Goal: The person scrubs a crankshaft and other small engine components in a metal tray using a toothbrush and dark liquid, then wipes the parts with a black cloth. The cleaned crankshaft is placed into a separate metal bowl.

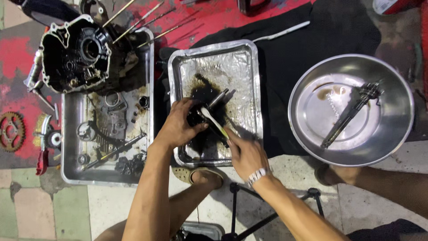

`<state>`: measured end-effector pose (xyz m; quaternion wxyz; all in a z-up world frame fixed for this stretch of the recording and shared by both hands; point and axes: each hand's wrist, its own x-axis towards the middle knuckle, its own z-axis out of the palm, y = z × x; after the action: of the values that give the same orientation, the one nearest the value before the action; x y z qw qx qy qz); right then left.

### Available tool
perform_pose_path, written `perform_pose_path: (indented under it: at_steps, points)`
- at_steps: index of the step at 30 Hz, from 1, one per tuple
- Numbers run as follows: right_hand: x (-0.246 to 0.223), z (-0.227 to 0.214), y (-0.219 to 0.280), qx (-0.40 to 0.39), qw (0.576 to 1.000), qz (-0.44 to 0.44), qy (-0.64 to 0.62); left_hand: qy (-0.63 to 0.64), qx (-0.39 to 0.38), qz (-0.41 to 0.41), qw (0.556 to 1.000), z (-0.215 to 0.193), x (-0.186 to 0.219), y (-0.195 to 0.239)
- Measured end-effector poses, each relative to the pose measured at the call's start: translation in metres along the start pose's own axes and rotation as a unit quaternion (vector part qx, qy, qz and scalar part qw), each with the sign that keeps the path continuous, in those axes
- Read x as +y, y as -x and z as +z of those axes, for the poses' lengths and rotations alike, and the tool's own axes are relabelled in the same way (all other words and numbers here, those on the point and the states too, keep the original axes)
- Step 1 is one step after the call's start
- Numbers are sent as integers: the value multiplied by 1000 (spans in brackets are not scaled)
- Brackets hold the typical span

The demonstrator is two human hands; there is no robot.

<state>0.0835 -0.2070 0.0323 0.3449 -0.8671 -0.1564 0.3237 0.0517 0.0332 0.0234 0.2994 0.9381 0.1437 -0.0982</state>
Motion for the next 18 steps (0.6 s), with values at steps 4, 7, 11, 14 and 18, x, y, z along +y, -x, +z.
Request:
perform_pose_path:
  at_steps: [4, 7, 11, 14, 18]
  points:
    - [10, 1, 6, 35, 997, -55, -37, -6, -49, -23, 998, -6, 9, -7]
    - [6, 10, -7, 37, 997, -68, 3, -23, -61, -24, 998, -6, 11, -7]
    - [4, -2, 6, -52, 997, 56, -8, 1, -41, -24, 999, -4, 10, -7]
    - [10, 2, 5, -30, 999, 34, -9, -9, -31, -4, 999, -2, 4, -8]
    - [13, 17, -12, 97, 986, -133, 18, -25, -41, -13, 999, -2, 5, -7]
